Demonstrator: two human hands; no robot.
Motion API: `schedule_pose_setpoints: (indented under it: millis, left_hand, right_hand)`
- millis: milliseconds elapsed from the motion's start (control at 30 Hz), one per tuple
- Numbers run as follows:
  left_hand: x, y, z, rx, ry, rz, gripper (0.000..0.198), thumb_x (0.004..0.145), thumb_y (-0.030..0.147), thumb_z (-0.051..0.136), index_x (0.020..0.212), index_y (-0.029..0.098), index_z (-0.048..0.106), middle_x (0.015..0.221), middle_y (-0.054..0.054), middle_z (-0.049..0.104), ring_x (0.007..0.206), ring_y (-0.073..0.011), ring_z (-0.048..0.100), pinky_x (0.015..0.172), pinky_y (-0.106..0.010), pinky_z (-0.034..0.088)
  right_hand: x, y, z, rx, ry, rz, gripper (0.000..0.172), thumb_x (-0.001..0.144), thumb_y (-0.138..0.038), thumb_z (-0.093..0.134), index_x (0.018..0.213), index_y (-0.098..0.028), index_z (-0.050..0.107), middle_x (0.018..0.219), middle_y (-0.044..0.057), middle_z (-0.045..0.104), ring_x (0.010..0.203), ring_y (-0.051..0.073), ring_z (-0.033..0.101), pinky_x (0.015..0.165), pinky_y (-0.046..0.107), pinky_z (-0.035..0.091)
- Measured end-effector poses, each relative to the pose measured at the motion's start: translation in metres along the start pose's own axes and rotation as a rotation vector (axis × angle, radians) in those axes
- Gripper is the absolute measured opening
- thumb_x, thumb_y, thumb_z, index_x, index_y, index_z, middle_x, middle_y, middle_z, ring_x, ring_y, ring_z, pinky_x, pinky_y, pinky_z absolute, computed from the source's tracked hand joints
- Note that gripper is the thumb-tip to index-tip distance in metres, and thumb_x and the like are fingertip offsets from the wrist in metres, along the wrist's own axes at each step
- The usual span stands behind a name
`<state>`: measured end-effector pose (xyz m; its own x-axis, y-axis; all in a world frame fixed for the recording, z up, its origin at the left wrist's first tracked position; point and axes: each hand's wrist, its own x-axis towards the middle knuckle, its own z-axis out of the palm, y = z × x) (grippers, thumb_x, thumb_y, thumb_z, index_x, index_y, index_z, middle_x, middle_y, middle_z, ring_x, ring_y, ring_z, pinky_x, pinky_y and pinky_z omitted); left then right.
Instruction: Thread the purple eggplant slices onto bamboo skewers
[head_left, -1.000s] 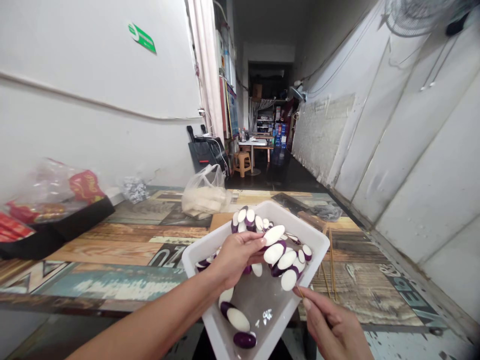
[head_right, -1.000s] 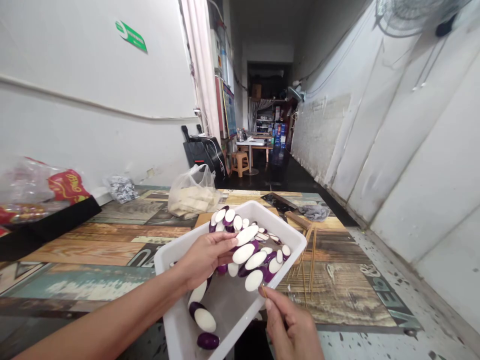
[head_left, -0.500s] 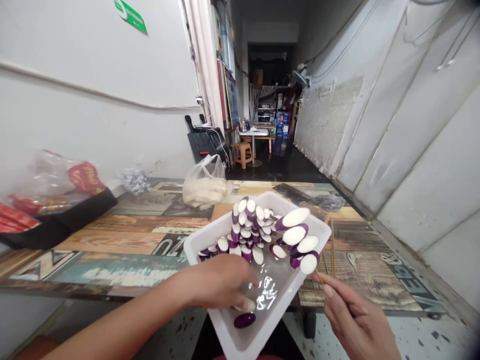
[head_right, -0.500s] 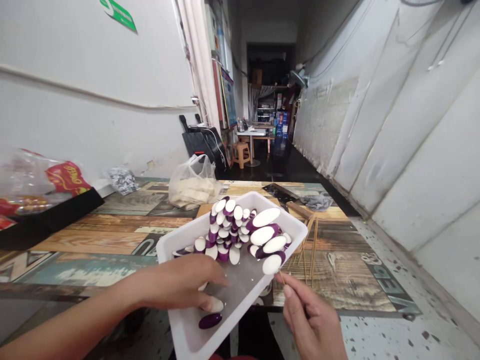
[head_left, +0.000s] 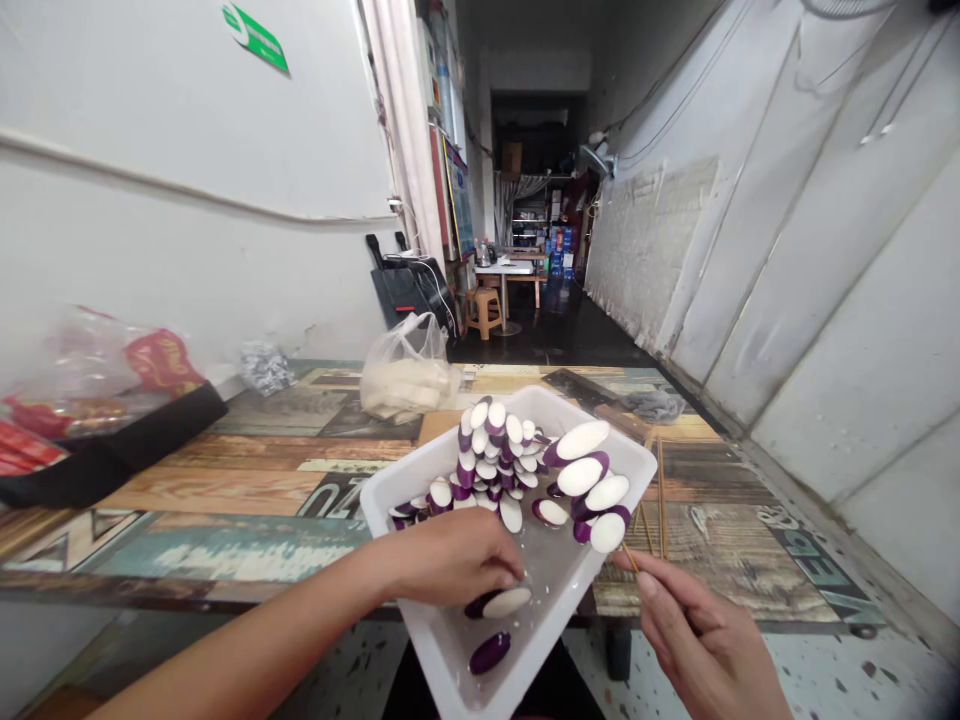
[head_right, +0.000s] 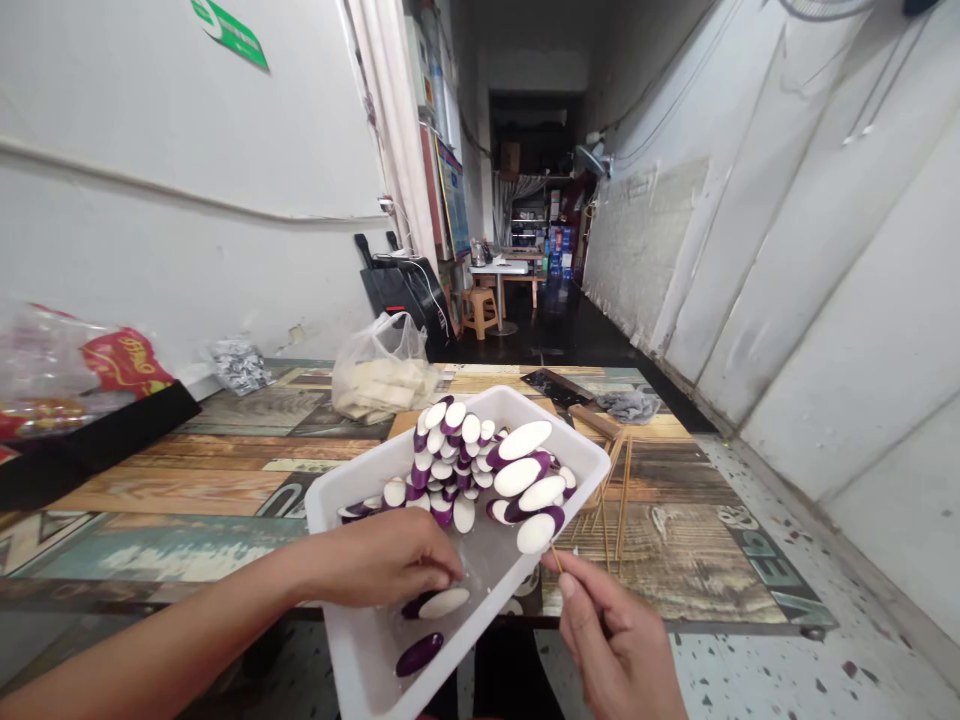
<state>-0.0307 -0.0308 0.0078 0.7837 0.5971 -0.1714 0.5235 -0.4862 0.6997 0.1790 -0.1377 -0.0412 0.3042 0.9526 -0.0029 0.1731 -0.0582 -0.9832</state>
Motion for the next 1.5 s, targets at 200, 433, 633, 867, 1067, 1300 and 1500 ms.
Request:
schedule_pose_setpoints:
  millis: [200, 433, 633, 867, 1067, 1300, 1500]
  left_hand:
    - [0.021, 0.004, -0.004, -1.006, 0.392, -0.147, 0.034, 0.076, 0.038, 0.059, 0.099, 0.014, 0.063, 0.092, -0.009, 0.065, 0.080, -0.0169, 0.060, 0.070, -0.026, 0.046]
    - [0.022, 0.013, -0.009, -1.195, 0.523, -0.084, 0.024, 0.074, 0.032, 0.063, 0.083, 0.011, 0.063, 0.073, -0.006, 0.064, 0.061, -0.0111, 0.057, 0.060, -0.023, 0.048]
    - [0.007, 0.010, -0.013, -0.884, 0.496, -0.159, 0.035, 0.077, 0.036, 0.058, 0.104, 0.014, 0.060, 0.096, -0.011, 0.066, 0.087, -0.0187, 0.061, 0.078, -0.031, 0.046]
    - [-0.004, 0.004, 0.009, 0.077, 0.144, -0.102, 0.023, 0.077, 0.027, 0.049, 0.089, 0.018, 0.067, 0.085, -0.004, 0.066, 0.082, -0.0192, 0.059, 0.075, -0.027, 0.040]
    - [0.004, -0.001, 0.014, 0.321, 0.061, -0.074, 0.034, 0.074, 0.023, 0.050, 0.106, 0.021, 0.061, 0.098, -0.008, 0.060, 0.091, -0.0231, 0.055, 0.078, -0.031, 0.040]
    - [0.013, 0.015, 0.018, 0.471, -0.076, -0.207, 0.038, 0.064, 0.013, 0.051, 0.101, 0.014, 0.060, 0.100, -0.013, 0.053, 0.085, -0.0243, 0.055, 0.073, -0.032, 0.043]
    - [0.012, -0.001, 0.021, 0.392, -0.036, -0.130, 0.022, 0.062, 0.009, 0.048, 0.076, 0.017, 0.063, 0.086, -0.008, 0.063, 0.080, -0.0211, 0.058, 0.070, -0.027, 0.042]
  right_hand:
    - [0.000, 0.002, 0.013, -0.052, -0.155, -0.180, 0.036, 0.082, -0.044, 0.048, 0.093, -0.016, 0.067, 0.041, -0.006, 0.035, 0.036, 0.008, 0.033, 0.034, 0.018, 0.025]
    - [0.029, -0.013, -0.006, -0.647, -0.193, -0.744, 0.023, 0.087, -0.022, 0.045, 0.099, -0.020, 0.064, 0.093, 0.009, 0.070, 0.078, 0.020, 0.065, 0.068, 0.027, 0.050]
    - [0.103, -0.049, -0.001, -0.782, -0.159, -0.814, 0.026, 0.090, -0.021, 0.041, 0.089, -0.017, 0.066, 0.083, 0.005, 0.069, 0.074, 0.017, 0.063, 0.066, 0.024, 0.045]
    - [0.149, -0.048, 0.008, -0.938, -0.047, -0.921, 0.027, 0.084, -0.028, 0.052, 0.104, -0.014, 0.063, 0.100, 0.011, 0.066, 0.093, 0.023, 0.058, 0.080, 0.031, 0.042]
    - [0.115, 0.008, -0.051, -1.000, 0.306, -0.398, 0.031, 0.086, -0.032, 0.041, 0.081, -0.017, 0.067, 0.079, 0.008, 0.070, 0.070, 0.022, 0.063, 0.059, 0.028, 0.040]
    - [0.108, 0.067, -0.049, -1.297, 0.106, -0.089, 0.035, 0.084, -0.042, 0.039, 0.081, -0.015, 0.061, 0.082, 0.015, 0.068, 0.073, 0.028, 0.063, 0.055, 0.030, 0.037]
    - [0.116, 0.065, -0.049, -1.225, 0.032, -0.015, 0.024, 0.076, -0.022, 0.042, 0.062, -0.014, 0.060, 0.071, 0.018, 0.068, 0.070, 0.029, 0.064, 0.056, 0.031, 0.036]
